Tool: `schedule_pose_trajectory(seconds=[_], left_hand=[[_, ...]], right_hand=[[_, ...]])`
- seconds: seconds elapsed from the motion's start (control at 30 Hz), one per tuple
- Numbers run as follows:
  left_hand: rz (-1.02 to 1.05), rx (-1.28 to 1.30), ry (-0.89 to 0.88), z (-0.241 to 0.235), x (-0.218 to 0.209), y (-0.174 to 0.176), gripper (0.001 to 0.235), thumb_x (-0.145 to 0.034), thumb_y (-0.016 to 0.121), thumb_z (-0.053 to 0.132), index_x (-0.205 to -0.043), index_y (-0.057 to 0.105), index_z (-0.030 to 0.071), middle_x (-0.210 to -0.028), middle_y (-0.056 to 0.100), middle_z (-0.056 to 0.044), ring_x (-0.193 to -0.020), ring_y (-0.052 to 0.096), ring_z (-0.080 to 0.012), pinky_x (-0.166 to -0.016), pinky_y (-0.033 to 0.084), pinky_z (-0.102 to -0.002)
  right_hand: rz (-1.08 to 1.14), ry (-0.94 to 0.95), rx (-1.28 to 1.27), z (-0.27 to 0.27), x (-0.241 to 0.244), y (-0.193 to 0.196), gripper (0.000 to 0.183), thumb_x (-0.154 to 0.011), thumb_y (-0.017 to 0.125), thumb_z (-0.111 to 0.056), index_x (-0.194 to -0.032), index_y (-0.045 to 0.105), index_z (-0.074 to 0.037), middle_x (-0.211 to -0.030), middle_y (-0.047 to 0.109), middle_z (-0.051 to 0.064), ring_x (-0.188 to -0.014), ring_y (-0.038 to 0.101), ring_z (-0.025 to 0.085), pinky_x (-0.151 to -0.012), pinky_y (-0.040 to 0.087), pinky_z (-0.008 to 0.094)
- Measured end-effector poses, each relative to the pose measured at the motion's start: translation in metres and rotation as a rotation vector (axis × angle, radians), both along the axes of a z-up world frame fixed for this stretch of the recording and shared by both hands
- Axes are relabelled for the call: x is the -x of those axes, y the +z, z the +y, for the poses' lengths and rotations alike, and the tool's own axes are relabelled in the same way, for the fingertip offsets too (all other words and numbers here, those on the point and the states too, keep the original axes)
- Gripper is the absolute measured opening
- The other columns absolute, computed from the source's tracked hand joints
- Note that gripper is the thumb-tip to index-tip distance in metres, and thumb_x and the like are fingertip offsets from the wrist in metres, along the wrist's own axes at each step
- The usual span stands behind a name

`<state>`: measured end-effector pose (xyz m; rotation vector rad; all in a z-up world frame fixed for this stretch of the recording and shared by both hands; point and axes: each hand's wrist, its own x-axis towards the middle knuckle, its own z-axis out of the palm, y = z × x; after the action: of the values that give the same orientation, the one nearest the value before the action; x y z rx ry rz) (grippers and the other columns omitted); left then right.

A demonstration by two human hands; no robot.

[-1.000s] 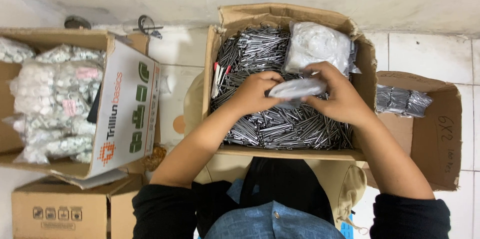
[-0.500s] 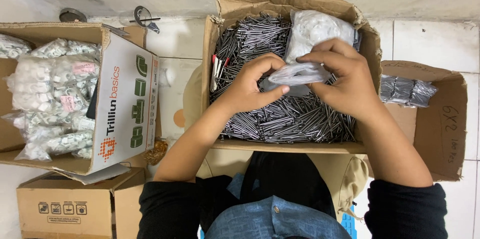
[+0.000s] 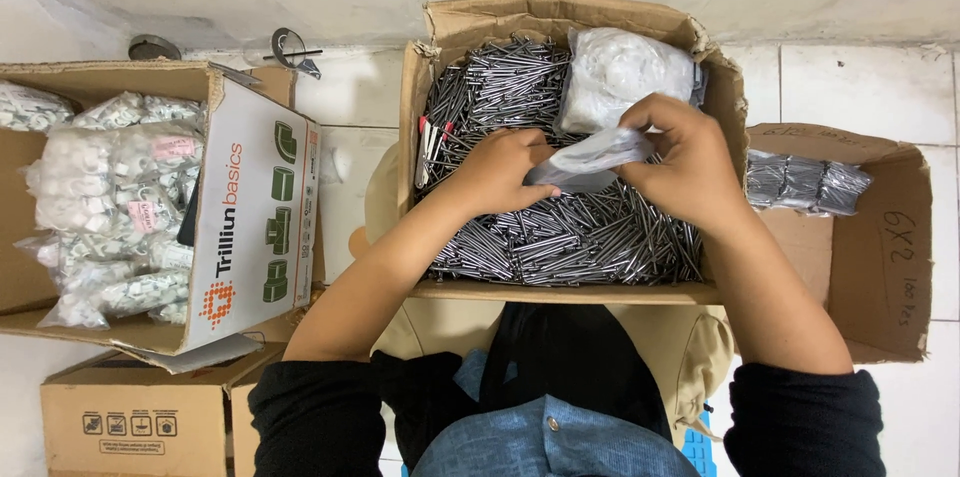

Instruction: Packing small plastic bags with metal nails and sealing them using a lighter.

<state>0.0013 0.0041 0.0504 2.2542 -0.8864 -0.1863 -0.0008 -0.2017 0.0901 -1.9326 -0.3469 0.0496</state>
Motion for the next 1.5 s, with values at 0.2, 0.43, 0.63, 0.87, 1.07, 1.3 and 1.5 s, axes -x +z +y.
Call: schedule_pose_trajectory(seconds=[0.2, 0.43, 0.63, 0.87, 1.07, 1.3, 1.5], left_hand=[[0.060, 0.368, 0.087, 0.000, 0.008, 0.016, 0.049, -0.060, 0.074, 0.036, -0.093, 0.057, 0.005, -0.084, 0.055, -0.008, -0.074, 0.056, -0.0220, -0.065, 0.046, -0.033], [0.230, 0.386, 0.158, 0.001, 0.018, 0.035, 0.012, -0.069, 0.063, 0.013, -0.075, 0.057, 0.005, -0.066, 0.053, -0.005, -0.061, 0.055, -0.0179, -0.050, 0.043, -0.026], [0.452, 0.392, 0.113, 0.005, 0.018, 0.056, 0.007, -0.072, 0.054, 0.003, -0.076, 0.049, 0.000, -0.061, 0.048, -0.004, -0.055, 0.051, -0.0141, -0.048, 0.042, -0.026], [0.290, 0.362, 0.181, -0.010, 0.008, 0.064, 0.013, -0.065, 0.060, 0.005, -0.073, 0.050, 0.006, -0.053, 0.047, -0.002, -0.046, 0.051, -0.0129, -0.038, 0.037, -0.023], [0.274, 0.331, 0.160, -0.007, 0.000, 0.082, 0.018, -0.064, 0.060, 0.004, -0.079, 0.051, 0.006, -0.058, 0.049, -0.006, -0.051, 0.051, -0.0177, -0.045, 0.041, -0.027], [0.121, 0.268, 0.214, 0.001, -0.001, 0.126, 0.019, -0.064, 0.059, 0.001, -0.079, 0.052, 0.008, -0.062, 0.046, -0.007, -0.051, 0.054, -0.0180, -0.050, 0.045, -0.025], [-0.104, 0.146, 0.128, 0.001, -0.006, 0.091, 0.016, -0.061, 0.060, 0.002, -0.073, 0.051, 0.008, -0.060, 0.047, -0.004, -0.056, 0.055, -0.0246, -0.054, 0.045, -0.030]], right_hand=[[-0.050, 0.234, 0.241, -0.003, 0.007, 0.035, 0.057, -0.047, 0.076, -0.001, -0.101, 0.056, -0.003, -0.104, 0.047, 0.017, -0.094, 0.050, 0.033, -0.075, 0.047, 0.040], [0.199, 0.122, 0.204, -0.012, 0.003, 0.033, 0.036, -0.074, 0.060, -0.003, -0.104, 0.049, 0.014, -0.097, 0.045, 0.032, -0.094, 0.049, 0.045, -0.069, 0.048, 0.050], [0.533, 0.178, -0.188, -0.013, 0.003, 0.013, 0.015, -0.072, 0.055, 0.006, -0.086, 0.054, 0.010, -0.072, 0.051, 0.017, -0.068, 0.060, 0.027, -0.060, 0.055, 0.037], [0.454, 0.245, -0.094, 0.004, 0.003, 0.017, 0.031, -0.067, 0.059, 0.005, -0.097, 0.052, 0.011, -0.076, 0.053, 0.020, -0.071, 0.059, 0.027, -0.056, 0.054, 0.037], [0.383, 0.129, -0.217, -0.006, -0.005, 0.005, 0.013, -0.068, 0.061, 0.005, -0.080, 0.055, 0.007, -0.064, 0.052, 0.015, -0.059, 0.058, 0.023, -0.054, 0.054, 0.033], [0.272, 0.058, -0.317, -0.007, -0.001, 0.027, 0.013, -0.069, 0.063, 0.006, -0.077, 0.052, 0.006, -0.060, 0.051, 0.013, -0.054, 0.059, 0.019, -0.051, 0.053, 0.030], [0.308, 0.041, -0.229, -0.001, -0.002, 0.016, 0.013, -0.072, 0.059, 0.007, -0.082, 0.051, 0.009, -0.064, 0.045, 0.011, -0.061, 0.058, 0.020, -0.057, 0.053, 0.036]])
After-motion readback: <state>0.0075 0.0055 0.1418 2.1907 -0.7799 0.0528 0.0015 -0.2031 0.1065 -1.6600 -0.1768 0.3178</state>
